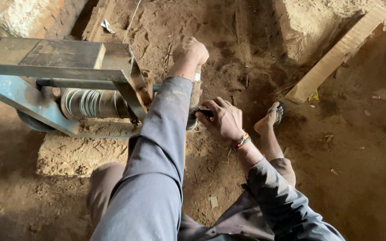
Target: The person turns a handle to wind metal wire onto a manual winch spool while using their hands to guide the wire.
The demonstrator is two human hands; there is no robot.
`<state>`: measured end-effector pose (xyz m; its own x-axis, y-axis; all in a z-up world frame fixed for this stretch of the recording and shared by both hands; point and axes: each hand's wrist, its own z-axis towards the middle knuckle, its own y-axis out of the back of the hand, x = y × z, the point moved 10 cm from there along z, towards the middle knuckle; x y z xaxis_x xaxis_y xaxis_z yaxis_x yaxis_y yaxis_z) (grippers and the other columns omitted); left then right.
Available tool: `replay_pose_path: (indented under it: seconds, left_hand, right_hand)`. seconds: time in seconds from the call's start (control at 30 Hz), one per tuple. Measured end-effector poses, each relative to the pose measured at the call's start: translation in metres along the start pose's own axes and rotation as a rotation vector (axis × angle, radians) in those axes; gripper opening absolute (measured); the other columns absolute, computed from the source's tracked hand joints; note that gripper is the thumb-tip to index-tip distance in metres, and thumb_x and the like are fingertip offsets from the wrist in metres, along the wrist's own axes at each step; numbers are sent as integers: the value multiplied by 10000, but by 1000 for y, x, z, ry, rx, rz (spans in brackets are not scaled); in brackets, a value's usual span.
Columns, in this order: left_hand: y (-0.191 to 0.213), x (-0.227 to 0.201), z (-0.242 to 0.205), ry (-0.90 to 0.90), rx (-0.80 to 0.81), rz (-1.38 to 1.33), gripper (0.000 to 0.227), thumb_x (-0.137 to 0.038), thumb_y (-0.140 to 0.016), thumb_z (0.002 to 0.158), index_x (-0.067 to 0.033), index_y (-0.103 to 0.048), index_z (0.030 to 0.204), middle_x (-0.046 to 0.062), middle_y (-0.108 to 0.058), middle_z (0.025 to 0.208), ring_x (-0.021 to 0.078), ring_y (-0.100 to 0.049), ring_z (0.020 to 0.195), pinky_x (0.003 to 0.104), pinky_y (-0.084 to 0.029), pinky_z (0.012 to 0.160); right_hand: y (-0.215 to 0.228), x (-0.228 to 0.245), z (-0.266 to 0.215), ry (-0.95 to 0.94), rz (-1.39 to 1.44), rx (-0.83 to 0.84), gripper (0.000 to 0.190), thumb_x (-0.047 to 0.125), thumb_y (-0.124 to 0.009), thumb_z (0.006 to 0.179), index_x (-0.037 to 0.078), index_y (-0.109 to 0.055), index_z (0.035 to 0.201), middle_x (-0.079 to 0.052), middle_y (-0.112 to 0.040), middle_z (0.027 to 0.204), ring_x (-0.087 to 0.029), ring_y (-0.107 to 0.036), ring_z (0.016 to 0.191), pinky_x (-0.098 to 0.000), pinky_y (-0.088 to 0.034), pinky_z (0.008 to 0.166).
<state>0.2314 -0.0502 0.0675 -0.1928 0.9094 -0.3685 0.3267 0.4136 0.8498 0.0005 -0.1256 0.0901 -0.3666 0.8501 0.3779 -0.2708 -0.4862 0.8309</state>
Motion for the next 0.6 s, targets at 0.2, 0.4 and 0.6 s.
replay_pose_path:
  seconds: [0.2,0.4,0.6]
  left_hand:
    - [-12,-12,49,-22,56,110,489,-177,-636,937,-86,-526,1405,134,-708,1181,173,-662,849,300,-548,705]
    - [-11,-17,67,-52,90,170,430,-255,-693,913,-110,-630,1313,136,-681,1233,210,-659,944,330,-538,794]
    - [-9,-20,63,-73,121,209,387,-332,-750,889,-134,-734,1221,139,-655,1284,248,-656,1039,360,-528,882]
  right_hand:
    - [9,2,15,-8,-118,-133,262,389,-634,986,153,-740,1027,-59,-721,950,-267,-691,888,-414,-515,760]
    - [18,3,29,96,-199,-363,209,329,-663,993,185,-737,861,-20,-720,802,-239,-688,740,-392,-500,653]
    - [12,-9,49,93,-333,-318,287,340,-623,1010,174,-684,784,-25,-702,742,-216,-654,644,-400,-487,604]
